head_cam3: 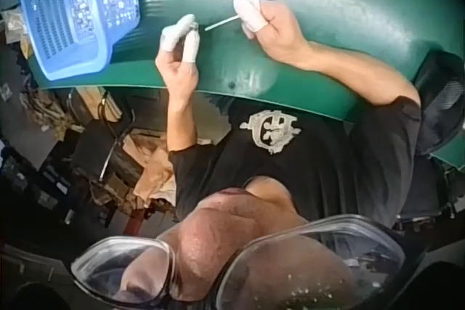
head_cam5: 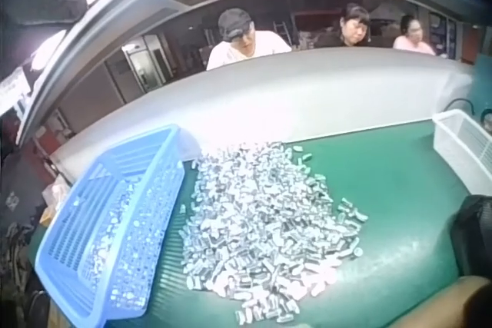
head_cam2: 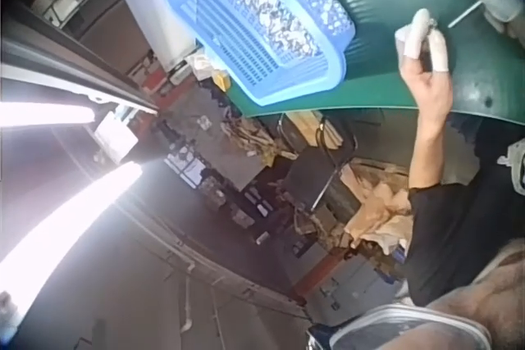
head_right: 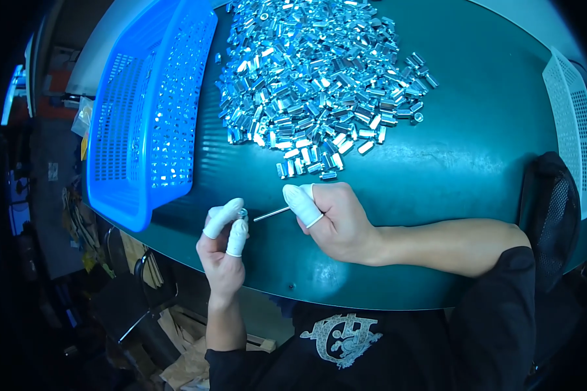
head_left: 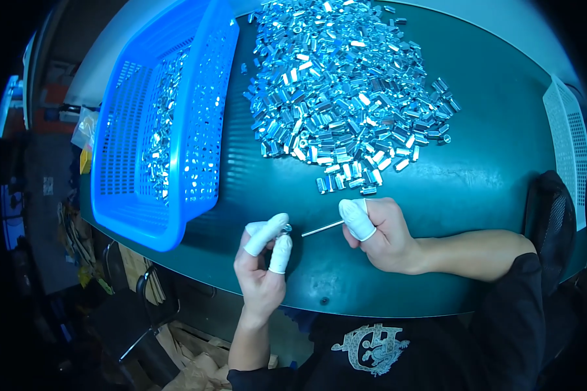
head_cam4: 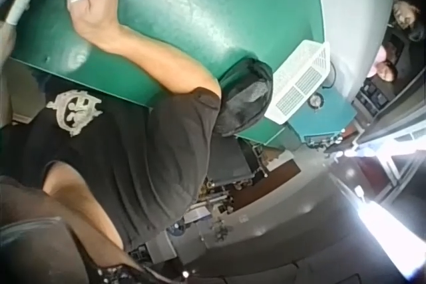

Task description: Manually sliding small hollow metal sleeves onto thin metal rods at a production workstation.

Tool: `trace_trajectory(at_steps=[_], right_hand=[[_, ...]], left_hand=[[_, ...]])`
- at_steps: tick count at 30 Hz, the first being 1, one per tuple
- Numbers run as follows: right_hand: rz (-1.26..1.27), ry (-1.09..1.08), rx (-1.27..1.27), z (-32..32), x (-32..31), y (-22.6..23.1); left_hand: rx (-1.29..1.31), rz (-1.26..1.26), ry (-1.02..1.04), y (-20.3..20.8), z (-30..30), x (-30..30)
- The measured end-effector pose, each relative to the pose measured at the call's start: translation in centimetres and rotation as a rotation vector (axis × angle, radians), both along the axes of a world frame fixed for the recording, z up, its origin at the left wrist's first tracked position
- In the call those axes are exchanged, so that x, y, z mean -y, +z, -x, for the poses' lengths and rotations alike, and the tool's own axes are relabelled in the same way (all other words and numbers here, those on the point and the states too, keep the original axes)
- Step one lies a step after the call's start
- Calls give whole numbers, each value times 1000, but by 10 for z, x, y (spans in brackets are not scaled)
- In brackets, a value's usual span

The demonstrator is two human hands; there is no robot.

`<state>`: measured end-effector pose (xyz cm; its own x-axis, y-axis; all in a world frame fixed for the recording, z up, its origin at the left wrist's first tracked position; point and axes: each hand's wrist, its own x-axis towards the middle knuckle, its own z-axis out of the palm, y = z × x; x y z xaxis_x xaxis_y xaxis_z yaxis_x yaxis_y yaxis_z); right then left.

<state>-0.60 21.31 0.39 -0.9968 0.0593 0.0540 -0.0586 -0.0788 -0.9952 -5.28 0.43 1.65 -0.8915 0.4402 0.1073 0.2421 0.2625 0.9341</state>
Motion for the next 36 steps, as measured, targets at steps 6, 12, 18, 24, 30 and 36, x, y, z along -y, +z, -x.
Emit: trace_trajectory(at_steps=[6, 12, 18, 24, 30, 36], right_hand=[[-25, 16, 4, 1, 3, 1], [-70, 48, 3, 0, 1, -3], [-109, 47, -35, 0, 1, -2], [-118, 80, -110, 0, 5, -4], [-15, 66, -11, 0, 3, 5], [-94, 53, -93, -2, 7, -2]], left_hand=[[205, -201, 52, 3, -11, -7], [138, -201, -93, 2, -7, -4], [365, -178, -18, 1, -18, -19], [337, -310, -99, -7, -19, -30], [101, -86, -135, 1, -9, -28], [237, -53, -44, 0, -15, -30]])
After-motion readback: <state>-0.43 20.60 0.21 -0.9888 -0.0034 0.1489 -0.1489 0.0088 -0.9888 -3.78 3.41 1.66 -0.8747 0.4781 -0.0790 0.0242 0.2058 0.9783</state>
